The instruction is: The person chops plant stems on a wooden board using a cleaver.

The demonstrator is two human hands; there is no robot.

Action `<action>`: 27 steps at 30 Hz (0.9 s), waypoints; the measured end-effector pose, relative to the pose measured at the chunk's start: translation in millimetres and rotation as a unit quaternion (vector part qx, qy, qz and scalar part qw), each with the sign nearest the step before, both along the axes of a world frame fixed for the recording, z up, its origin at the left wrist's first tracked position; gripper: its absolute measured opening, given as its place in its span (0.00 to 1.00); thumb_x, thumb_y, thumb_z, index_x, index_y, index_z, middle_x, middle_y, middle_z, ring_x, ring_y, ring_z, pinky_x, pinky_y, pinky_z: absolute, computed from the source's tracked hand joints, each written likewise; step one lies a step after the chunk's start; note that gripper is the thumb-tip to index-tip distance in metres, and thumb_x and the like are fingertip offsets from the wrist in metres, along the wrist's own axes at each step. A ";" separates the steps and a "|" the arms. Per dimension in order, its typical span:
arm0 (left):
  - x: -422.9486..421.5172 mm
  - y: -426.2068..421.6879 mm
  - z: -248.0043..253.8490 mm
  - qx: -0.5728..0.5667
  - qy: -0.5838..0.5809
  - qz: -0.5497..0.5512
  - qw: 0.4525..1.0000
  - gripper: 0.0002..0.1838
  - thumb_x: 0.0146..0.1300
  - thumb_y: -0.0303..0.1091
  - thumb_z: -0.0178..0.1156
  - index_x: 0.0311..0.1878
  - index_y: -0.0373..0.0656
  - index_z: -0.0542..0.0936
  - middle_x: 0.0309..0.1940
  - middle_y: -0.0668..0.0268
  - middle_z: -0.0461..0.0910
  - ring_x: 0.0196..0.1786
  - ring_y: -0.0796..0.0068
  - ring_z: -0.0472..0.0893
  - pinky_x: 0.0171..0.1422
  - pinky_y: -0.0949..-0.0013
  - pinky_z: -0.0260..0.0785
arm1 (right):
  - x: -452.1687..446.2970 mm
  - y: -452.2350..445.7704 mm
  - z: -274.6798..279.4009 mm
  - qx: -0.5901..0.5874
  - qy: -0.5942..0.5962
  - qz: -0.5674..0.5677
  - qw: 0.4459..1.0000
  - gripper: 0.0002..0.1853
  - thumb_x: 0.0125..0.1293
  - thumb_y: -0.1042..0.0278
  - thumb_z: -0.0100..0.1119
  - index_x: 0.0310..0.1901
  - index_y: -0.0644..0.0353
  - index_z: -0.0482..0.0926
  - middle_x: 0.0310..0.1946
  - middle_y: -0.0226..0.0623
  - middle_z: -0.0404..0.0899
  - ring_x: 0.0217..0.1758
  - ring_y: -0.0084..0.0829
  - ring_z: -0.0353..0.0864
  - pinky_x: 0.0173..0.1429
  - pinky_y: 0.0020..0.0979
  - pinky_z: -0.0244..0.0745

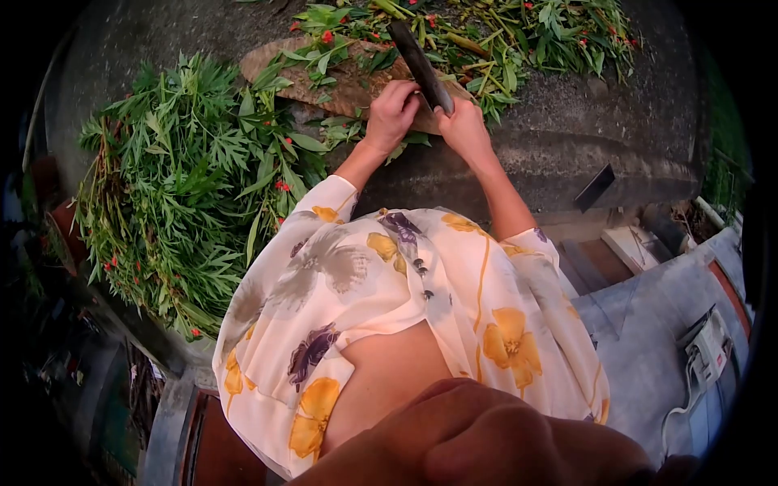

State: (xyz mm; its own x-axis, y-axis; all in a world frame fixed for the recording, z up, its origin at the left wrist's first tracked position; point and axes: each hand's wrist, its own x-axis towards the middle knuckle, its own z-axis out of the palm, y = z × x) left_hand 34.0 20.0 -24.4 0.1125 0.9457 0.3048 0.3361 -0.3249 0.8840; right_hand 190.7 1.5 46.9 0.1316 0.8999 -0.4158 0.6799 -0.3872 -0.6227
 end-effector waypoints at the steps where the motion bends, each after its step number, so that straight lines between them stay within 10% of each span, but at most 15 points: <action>1: -0.5 1.3 -0.2 -0.013 -0.001 0.011 1.000 0.09 0.63 0.21 0.64 0.47 0.37 0.83 0.41 0.55 0.84 0.41 0.52 0.87 0.43 0.61 0.80 | 1.1 1.0 1.5 0.006 -0.007 0.004 1.000 0.13 0.67 0.66 0.64 0.43 0.70 0.83 0.31 0.63 0.82 0.41 0.65 0.84 0.46 0.54 0.77; 8: -17.1 -3.8 -8.3 -0.205 -0.141 0.027 0.968 0.08 0.76 0.23 0.56 0.53 0.30 0.79 0.41 0.56 0.89 0.45 0.72 0.90 0.51 0.70 0.83 | 1.2 8.1 1.9 -0.031 0.035 -0.039 0.998 0.13 0.67 0.65 0.63 0.43 0.70 0.83 0.27 0.60 0.81 0.36 0.62 0.84 0.42 0.51 0.75; 14: -31.8 -5.1 19.8 -0.143 -0.182 0.048 0.972 0.08 0.78 0.23 0.53 0.53 0.31 0.78 0.41 0.58 0.89 0.42 0.72 0.89 0.51 0.71 0.83 | 1.2 2.7 5.5 -0.017 0.021 -0.022 0.999 0.13 0.68 0.64 0.63 0.42 0.68 0.83 0.26 0.58 0.81 0.33 0.61 0.83 0.40 0.50 0.75; 21: -76.4 30.2 9.0 -0.268 -0.058 0.082 0.958 0.12 0.74 0.27 0.52 0.56 0.34 0.78 0.30 0.65 0.83 0.29 0.79 0.83 0.32 0.72 0.76 | 5.8 -7.7 4.8 0.030 0.016 -0.013 0.999 0.12 0.67 0.64 0.64 0.39 0.67 0.82 0.23 0.56 0.78 0.32 0.61 0.82 0.38 0.50 0.74; 27: -97.4 76.5 -6.1 -0.262 0.083 0.027 0.961 0.19 0.69 0.32 0.57 0.61 0.37 0.78 0.29 0.60 0.85 0.31 0.69 0.85 0.40 0.63 0.77 | 21.1 -23.3 5.8 0.069 -0.013 0.019 0.997 0.11 0.68 0.64 0.65 0.38 0.64 0.79 0.22 0.54 0.77 0.30 0.61 0.80 0.35 0.49 0.72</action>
